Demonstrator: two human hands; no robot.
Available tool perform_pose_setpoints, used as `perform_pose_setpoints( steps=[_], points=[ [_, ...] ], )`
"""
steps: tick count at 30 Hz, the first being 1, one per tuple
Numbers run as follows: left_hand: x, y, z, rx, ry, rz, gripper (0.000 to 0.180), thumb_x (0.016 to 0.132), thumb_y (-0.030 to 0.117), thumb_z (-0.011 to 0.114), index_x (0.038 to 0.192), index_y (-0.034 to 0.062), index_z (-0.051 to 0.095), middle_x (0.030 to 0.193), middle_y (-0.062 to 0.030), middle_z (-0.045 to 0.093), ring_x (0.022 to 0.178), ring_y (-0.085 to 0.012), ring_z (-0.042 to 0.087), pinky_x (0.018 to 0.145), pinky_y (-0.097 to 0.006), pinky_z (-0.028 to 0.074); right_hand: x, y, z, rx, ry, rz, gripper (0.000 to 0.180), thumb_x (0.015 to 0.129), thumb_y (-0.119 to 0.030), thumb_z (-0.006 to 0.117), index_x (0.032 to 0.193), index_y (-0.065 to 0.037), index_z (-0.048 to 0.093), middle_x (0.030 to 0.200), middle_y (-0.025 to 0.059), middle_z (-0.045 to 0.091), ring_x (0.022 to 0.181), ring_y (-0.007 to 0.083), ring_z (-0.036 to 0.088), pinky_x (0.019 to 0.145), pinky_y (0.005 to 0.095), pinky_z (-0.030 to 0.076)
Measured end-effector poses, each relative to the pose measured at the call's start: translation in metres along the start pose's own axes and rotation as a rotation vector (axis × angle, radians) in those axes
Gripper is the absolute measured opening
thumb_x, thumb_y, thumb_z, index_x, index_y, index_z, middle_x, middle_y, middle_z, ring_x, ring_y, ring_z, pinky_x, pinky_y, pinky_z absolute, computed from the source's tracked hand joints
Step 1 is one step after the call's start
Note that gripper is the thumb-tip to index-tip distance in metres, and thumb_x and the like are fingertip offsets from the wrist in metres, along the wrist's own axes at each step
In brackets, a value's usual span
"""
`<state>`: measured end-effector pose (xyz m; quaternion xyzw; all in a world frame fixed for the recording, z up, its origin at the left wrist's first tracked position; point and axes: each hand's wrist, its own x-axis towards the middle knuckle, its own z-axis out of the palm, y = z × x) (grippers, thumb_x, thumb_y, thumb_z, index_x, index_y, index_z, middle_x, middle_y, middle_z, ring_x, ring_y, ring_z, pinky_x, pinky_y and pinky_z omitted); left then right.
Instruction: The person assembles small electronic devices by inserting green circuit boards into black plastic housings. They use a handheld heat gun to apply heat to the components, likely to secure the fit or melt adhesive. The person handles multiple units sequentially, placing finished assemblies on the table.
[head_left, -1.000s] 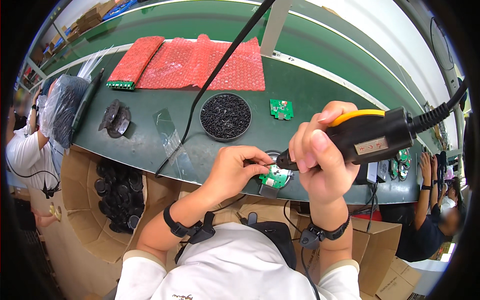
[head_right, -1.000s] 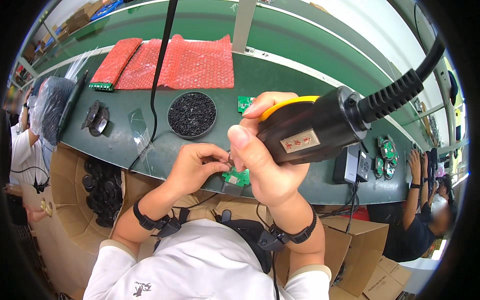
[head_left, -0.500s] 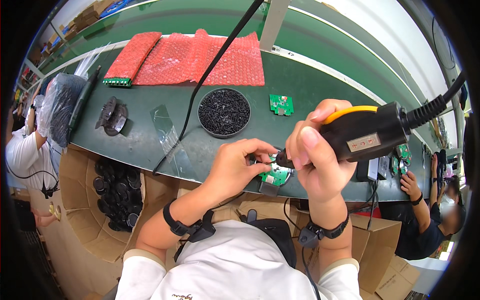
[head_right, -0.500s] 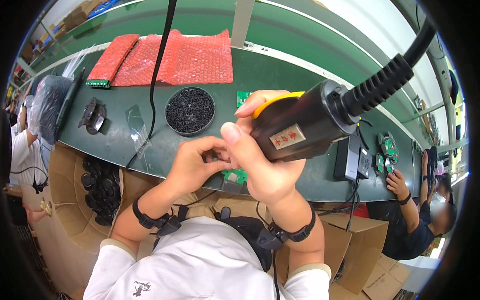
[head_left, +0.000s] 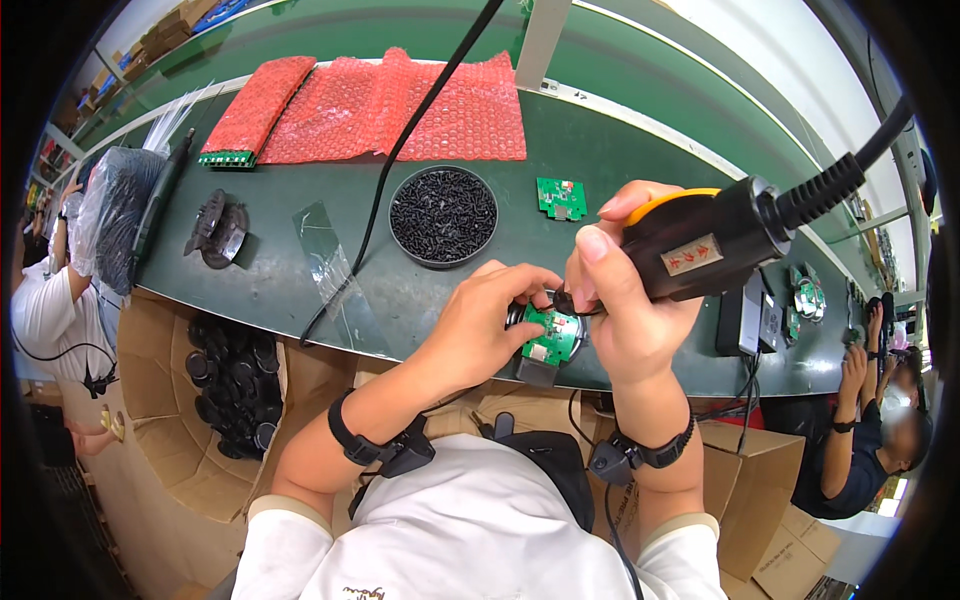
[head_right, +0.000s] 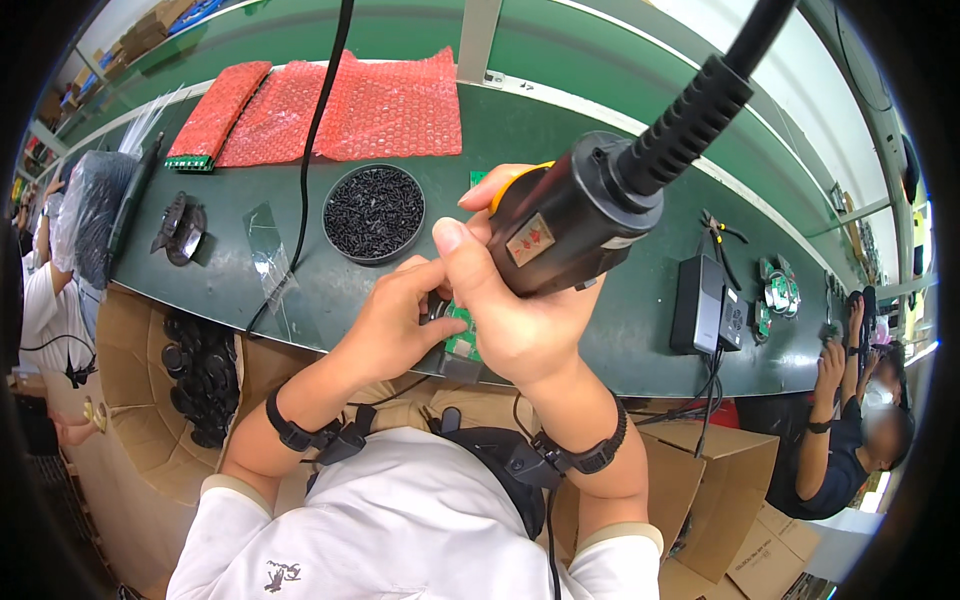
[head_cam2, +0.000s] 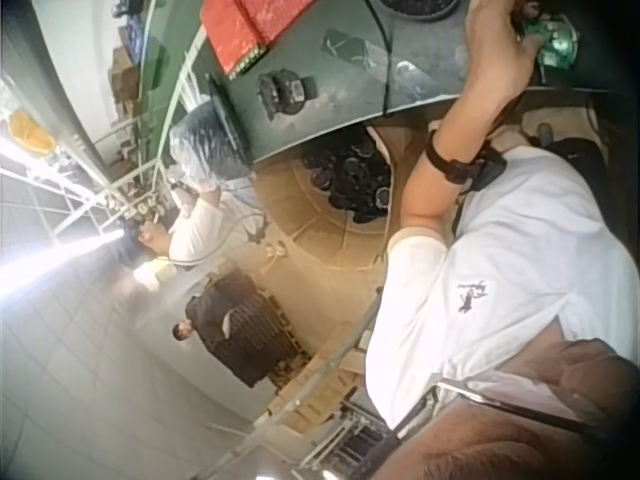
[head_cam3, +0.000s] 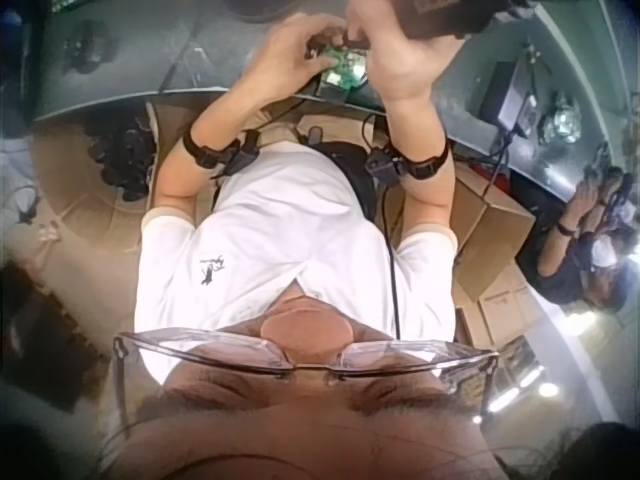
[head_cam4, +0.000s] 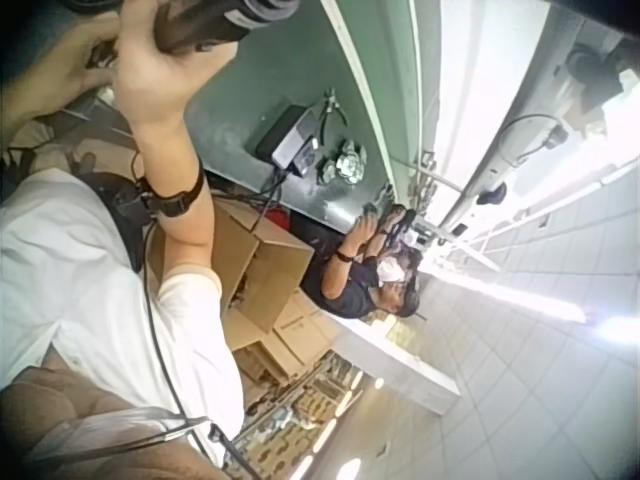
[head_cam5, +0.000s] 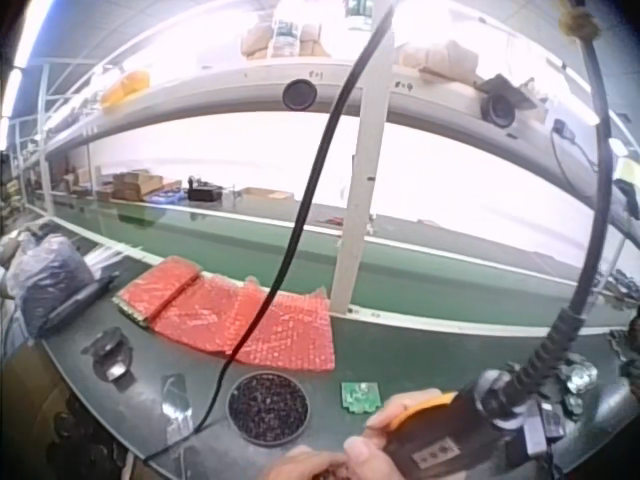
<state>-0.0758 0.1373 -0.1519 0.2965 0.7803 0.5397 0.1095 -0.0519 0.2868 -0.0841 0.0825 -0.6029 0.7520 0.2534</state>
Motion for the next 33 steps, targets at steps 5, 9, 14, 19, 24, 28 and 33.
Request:
perform_pose_setpoints(
  steps=[5,9,14,19,24,28,33],
  points=[
    [-0.001,0.001,-0.001,-0.009,0.017,-0.001,0.051,0.076,-0.005,0.082,0.123,0.009,0.067,0.096,-0.0062,0.072,0.098,-0.0274,0.066,0.088,-0.04,0.055,-0.002,0.002,0.001,-0.071,-0.002,0.002,0.031,0.085,0.005,0.08,0.11,-0.001,0.062,0.099,0.0046,0.065,0.076,0.007,0.06,0.068,0.0241,0.05],
    [0.001,0.001,0.001,-0.059,0.025,-0.007,0.053,0.076,-0.003,0.083,0.125,0.0096,0.065,0.1,-0.0068,0.071,0.097,-0.0282,0.066,0.086,-0.041,0.055,-0.002,0.0,0.003,-0.11,-0.037,0.003,0.028,0.084,0.004,0.081,0.106,-0.001,0.064,0.099,0.0052,0.065,0.077,0.0085,0.06,0.07,0.0256,0.051],
    [0.002,-0.001,0.002,-0.022,0.012,0.018,0.058,0.074,-0.001,0.086,0.126,0.01,0.063,0.102,-0.0078,0.068,0.098,-0.0296,0.064,0.085,-0.042,0.054,-0.001,0.0,0.007,-0.135,-0.051,-0.022,0.023,0.087,0.004,0.078,0.102,-0.001,0.06,0.086,0.0044,0.062,0.065,0.0097,0.056,0.06,0.0259,0.047],
    [0.002,-0.008,0.008,0.035,0.064,0.089,0.06,0.071,0.0,0.088,0.125,0.0095,0.063,0.101,-0.0083,0.068,0.097,-0.0309,0.064,0.085,-0.043,0.053,-0.001,0.006,0.005,-0.212,-0.127,-0.09,0.02,0.093,0.007,0.07,0.1,-0.002,0.052,0.073,0.0053,0.056,0.046,0.0101,0.051,0.045,0.0255,0.042],
    [0.002,-0.013,0.012,0.012,0.062,0.086,0.058,0.071,0.0,0.088,0.123,0.0086,0.063,0.1,-0.0085,0.068,0.096,-0.0311,0.063,0.085,-0.044,0.052,-0.003,0.008,0.004,-0.225,-0.158,-0.08,0.021,0.093,0.008,0.068,0.1,-0.001,0.051,0.071,0.0049,0.054,0.047,0.0099,0.05,0.045,0.0252,0.041],
    [0.002,-0.019,0.015,-0.015,0.064,0.098,0.056,0.071,0.0,0.088,0.121,0.007,0.062,0.1,-0.0092,0.069,0.097,-0.0318,0.063,0.085,-0.044,0.052,-0.007,0.007,0.006,-0.22,-0.188,-0.07,0.02,0.093,0.007,0.068,0.1,-0.002,0.05,0.072,0.005,0.055,0.049,0.009,0.051,0.046,0.0246,0.041],
    [0.006,-0.017,0.012,0.065,0.025,0.089,0.055,0.071,0.002,0.088,0.12,0.006,0.062,0.104,-0.0098,0.069,0.098,-0.0333,0.063,0.087,-0.046,0.051,-0.01,0.0,0.012,-0.199,-0.151,-0.058,0.022,0.094,0.004,0.07,0.101,-0.002,0.05,0.075,0.0065,0.058,0.052,0.0085,0.052,0.049,0.0242,0.043]
  ],
)
